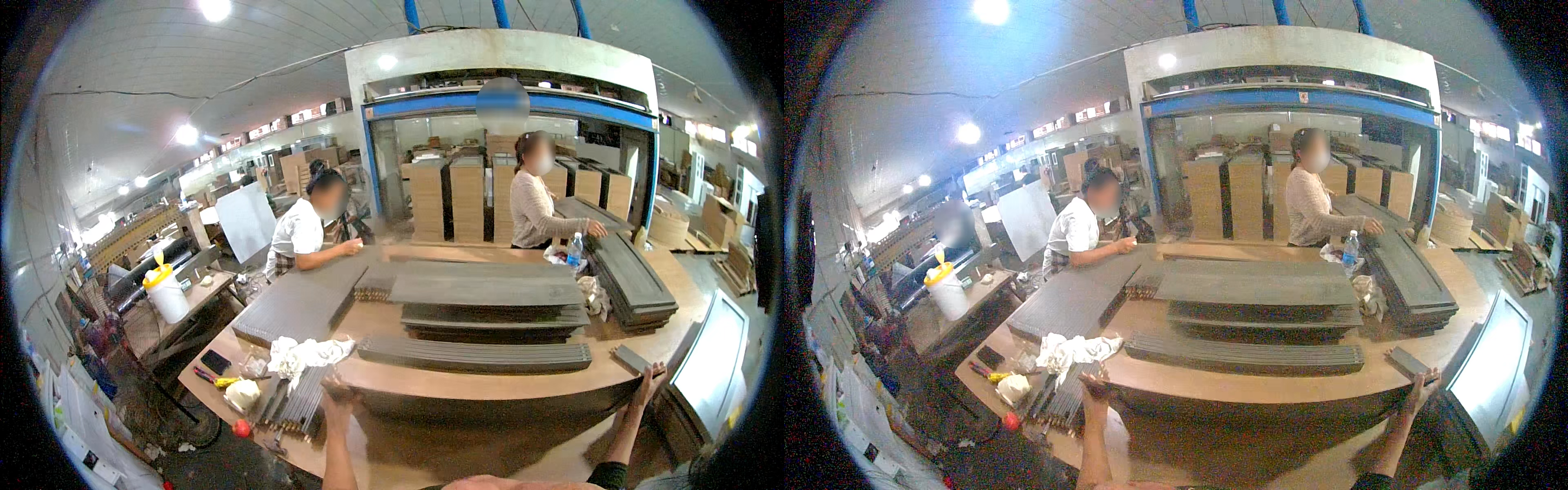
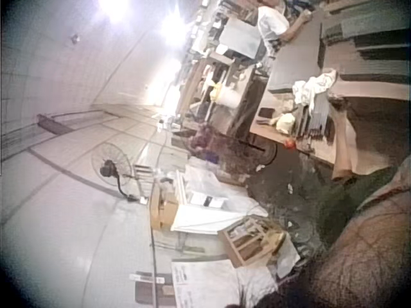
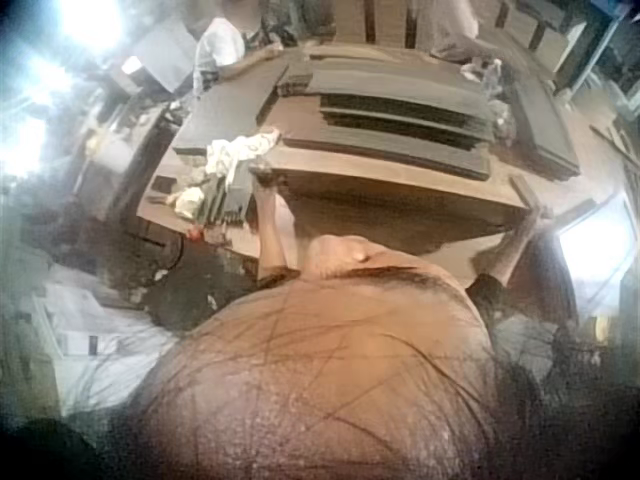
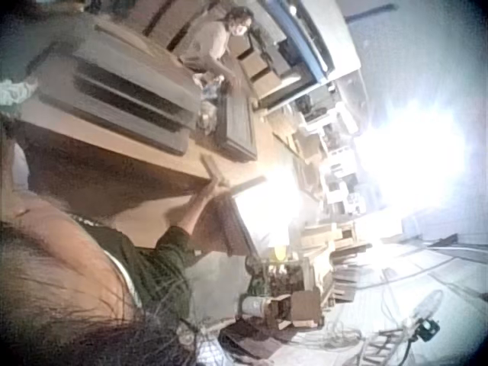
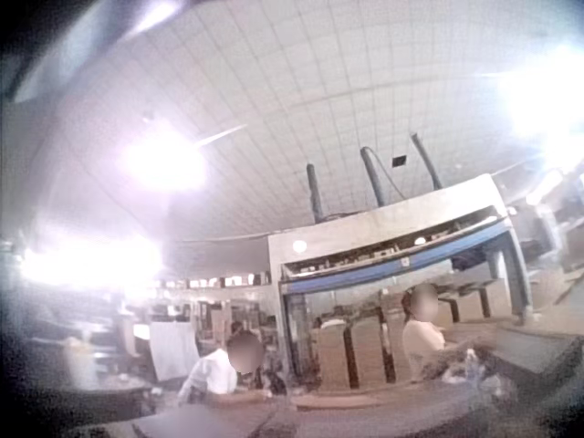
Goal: The person handles wooden furniture panels on a worktable, picking them up, turning them over, and picking up wooden dowels by hand.
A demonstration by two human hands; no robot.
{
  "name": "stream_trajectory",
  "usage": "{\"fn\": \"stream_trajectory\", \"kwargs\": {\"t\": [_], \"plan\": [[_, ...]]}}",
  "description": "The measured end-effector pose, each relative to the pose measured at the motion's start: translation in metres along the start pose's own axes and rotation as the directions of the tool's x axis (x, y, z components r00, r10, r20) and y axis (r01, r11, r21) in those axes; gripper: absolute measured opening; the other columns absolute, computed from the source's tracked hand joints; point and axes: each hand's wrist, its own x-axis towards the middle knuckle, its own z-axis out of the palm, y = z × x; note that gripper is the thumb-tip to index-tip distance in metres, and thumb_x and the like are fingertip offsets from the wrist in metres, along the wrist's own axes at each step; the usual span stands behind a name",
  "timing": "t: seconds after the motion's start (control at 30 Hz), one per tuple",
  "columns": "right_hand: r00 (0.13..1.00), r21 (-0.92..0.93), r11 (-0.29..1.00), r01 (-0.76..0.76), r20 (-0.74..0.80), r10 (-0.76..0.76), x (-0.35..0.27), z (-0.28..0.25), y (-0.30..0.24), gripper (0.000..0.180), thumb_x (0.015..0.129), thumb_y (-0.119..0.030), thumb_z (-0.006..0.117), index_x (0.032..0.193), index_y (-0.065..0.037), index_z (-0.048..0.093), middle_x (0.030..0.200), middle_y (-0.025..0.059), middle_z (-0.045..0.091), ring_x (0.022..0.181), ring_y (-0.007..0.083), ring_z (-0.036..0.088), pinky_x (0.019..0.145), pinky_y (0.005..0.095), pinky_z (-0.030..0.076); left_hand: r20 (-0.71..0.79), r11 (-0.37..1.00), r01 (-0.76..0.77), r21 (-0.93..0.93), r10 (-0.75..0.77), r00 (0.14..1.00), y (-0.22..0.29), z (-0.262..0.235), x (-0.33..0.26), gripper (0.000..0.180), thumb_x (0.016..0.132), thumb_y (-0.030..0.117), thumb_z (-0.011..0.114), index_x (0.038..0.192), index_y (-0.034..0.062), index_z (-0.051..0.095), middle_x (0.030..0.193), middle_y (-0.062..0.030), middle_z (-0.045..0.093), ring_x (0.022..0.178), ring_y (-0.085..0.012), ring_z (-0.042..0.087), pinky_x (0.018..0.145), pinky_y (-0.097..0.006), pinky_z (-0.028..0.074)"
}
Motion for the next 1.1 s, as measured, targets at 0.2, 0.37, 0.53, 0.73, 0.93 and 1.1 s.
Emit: {"fn": "stream_trajectory", "kwargs": {"t": [0.2,0.37,0.53,0.73,0.93,1.1], "plan": [[0.998,0.000,0.998,-0.059,0.032,0.059,-0.005,0.004,0.000,0.071,0.080,-0.027,0.061,0.133,-0.003,0.020,0.137,0.0138,0.026,0.127,0.0269,0.028,0.095,0.0396,0.036,-0.044,0.990,-0.032,-0.136,0.026,0.999,-0.008,-0.010,-0.002,0.055,0.063,0.001,0.072,0.110,0.0027,0.044,0.092,-0.0030,0.047,0.084,-0.0161,0.046,0.074,-0.029,0.045],[0.999,-0.054,0.998,-0.029,0.012,0.029,-0.003,0.000,-0.010,0.070,0.081,-0.028,0.059,0.133,-0.003,0.020,0.136,0.0166,0.026,0.125,0.0269,0.030,0.094,0.0400,0.036,0.034,0.972,-0.115,0.206,0.111,0.993,0.010,0.015,-0.014,0.059,0.062,-0.002,0.072,0.113,0.0038,0.041,0.091,-0.0020,0.046,0.085,-0.0152,0.046,0.071,-0.027,0.047],[0.997,-0.088,0.993,-0.072,0.020,0.074,-0.016,0.026,-0.037,0.068,0.082,-0.027,0.057,0.133,-0.001,0.020,0.135,0.0186,0.026,0.123,0.0280,0.031,0.095,0.0390,0.033,0.112,0.915,-0.182,0.359,0.151,0.982,0.013,0.007,-0.009,0.060,0.064,-0.003,0.069,0.116,0.0030,0.040,0.093,-0.0030,0.046,0.087,-0.0156,0.046,0.071,-0.028,0.047],[0.999,-0.067,0.997,-0.046,-0.006,0.046,-0.007,0.020,-0.022,0.063,0.082,-0.021,0.057,0.131,0.000,0.023,0.135,0.0173,0.029,0.123,0.0280,0.032,0.095,0.0364,0.034,0.011,0.956,-0.088,0.281,0.089,0.996,0.028,0.028,-0.015,0.065,0.063,-0.005,0.070,0.120,0.0014,0.039,0.101,-0.0074,0.049,0.093,-0.0189,0.048,0.083,-0.032,0.044],[0.986,-0.172,0.972,0.160,-0.012,-0.165,0.047,-0.009,-0.009,0.058,0.084,-0.032,0.056,0.126,0.000,0.032,0.120,0.0156,0.041,0.113,0.0264,0.041,0.095,0.0395,0.035,0.039,0.879,-0.070,0.472,0.059,0.998,0.051,0.041,0.004,0.067,0.063,-0.009,0.068,0.122,0.0015,0.038,0.107,-0.0085,0.049,0.098,-0.0189,0.049,0.084,-0.031,0.044],[0.995,-0.068,0.993,0.092,-0.023,-0.093,0.030,0.031,-0.052,0.050,0.082,-0.026,0.057,0.119,-0.001,0.036,0.105,0.0095,0.043,0.102,0.0214,0.043,0.091,0.0368,0.037,0.043,0.924,-0.139,0.357,0.132,0.990,0.038,0.038,0.009,0.057,0.069,0.002,0.068,0.118,0.0023,0.040,0.105,-0.0055,0.051,0.092,-0.0165,0.051,0.078,-0.030,0.046]]}}
